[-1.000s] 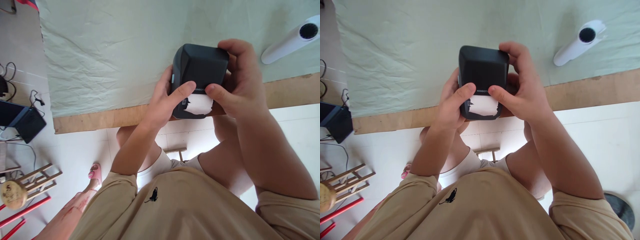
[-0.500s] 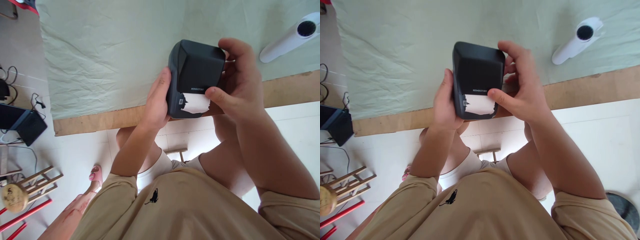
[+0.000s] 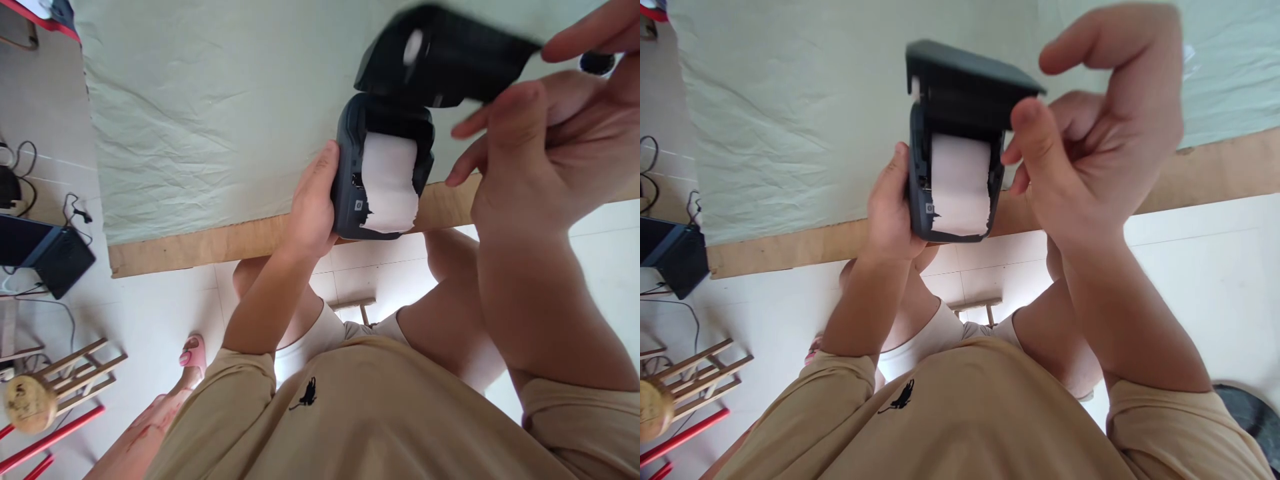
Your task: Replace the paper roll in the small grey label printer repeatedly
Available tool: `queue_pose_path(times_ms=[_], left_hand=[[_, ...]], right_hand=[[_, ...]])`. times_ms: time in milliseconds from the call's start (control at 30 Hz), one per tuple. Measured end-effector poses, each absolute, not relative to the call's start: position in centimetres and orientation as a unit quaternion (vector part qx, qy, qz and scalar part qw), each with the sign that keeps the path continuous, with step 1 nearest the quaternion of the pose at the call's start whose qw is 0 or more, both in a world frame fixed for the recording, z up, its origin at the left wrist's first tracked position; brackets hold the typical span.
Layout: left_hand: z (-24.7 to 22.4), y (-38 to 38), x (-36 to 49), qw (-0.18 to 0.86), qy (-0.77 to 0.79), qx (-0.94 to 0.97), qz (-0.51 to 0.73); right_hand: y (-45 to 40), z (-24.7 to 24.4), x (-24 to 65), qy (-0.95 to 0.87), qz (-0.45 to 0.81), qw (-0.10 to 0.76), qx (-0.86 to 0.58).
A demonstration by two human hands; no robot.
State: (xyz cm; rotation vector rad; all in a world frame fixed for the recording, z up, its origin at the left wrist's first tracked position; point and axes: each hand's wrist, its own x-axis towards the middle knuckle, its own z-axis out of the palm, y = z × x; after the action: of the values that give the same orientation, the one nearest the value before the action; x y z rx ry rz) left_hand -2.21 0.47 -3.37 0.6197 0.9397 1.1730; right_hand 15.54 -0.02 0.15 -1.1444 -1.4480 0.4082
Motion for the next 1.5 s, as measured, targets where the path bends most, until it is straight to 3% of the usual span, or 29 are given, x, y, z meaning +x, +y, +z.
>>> queue_pose_path(times_ms=[133,300,467,667,867,933,1000,1167,1333,1400,1500], left_hand=[[-3.4,0.5,-2.3,0.712,0.395,0.27,0.514],[-2.4,0.2,-2.1,0.733,0.361,0.324,0.477],[-1.9,0.1,-2.6,0.707,0.372,0.38,0.466],[-2.0,0.1,-2.5,0.703,0.377,0.355,0.488],[-2.7,0.2,-2.2,0.705,0.38,0.301,0.517],[-2.9,0.3,-2.1,0.702,0.38,0.3,0.522],[-3.0,0.3,-2.1,0.702,0.375,0.304,0.523],[-3.0,0.3,-2.0,0.694,0.381,0.305,0.53],[-2.7,0.1,-2.1,0.697,0.389,0.306,0.519],[-2.6,0.1,-2.1,0.696,0.393,0.305,0.518],[-2.6,0.1,-2.1,0.696,0.391,0.298,0.524]], right_hand=[[0.4,0.5,15.1,-0.646,0.15,0.574,-0.48],[0.9,0.1,16.2,-0.798,0.012,0.328,-0.505],[1.5,0.6,17.1,-0.817,0.08,0.253,-0.512],[1.5,1.9,17.0,-0.776,0.238,0.323,-0.487],[3.0,0.4,18.3,-0.491,0.414,0.552,-0.531],[3.6,-1.0,18.7,-0.414,0.392,0.6,-0.561],[3.8,-2.4,19.1,-0.46,0.303,0.594,-0.586],[3.9,-4.1,20.4,-0.652,0.066,0.442,-0.612],[3.6,-4.0,20.9,-0.681,0.07,0.347,-0.641],[3.0,-3.6,21.1,-0.694,0.093,0.348,-0.624],[2.4,-3.4,23.2,-0.688,0.093,0.465,-0.55]])
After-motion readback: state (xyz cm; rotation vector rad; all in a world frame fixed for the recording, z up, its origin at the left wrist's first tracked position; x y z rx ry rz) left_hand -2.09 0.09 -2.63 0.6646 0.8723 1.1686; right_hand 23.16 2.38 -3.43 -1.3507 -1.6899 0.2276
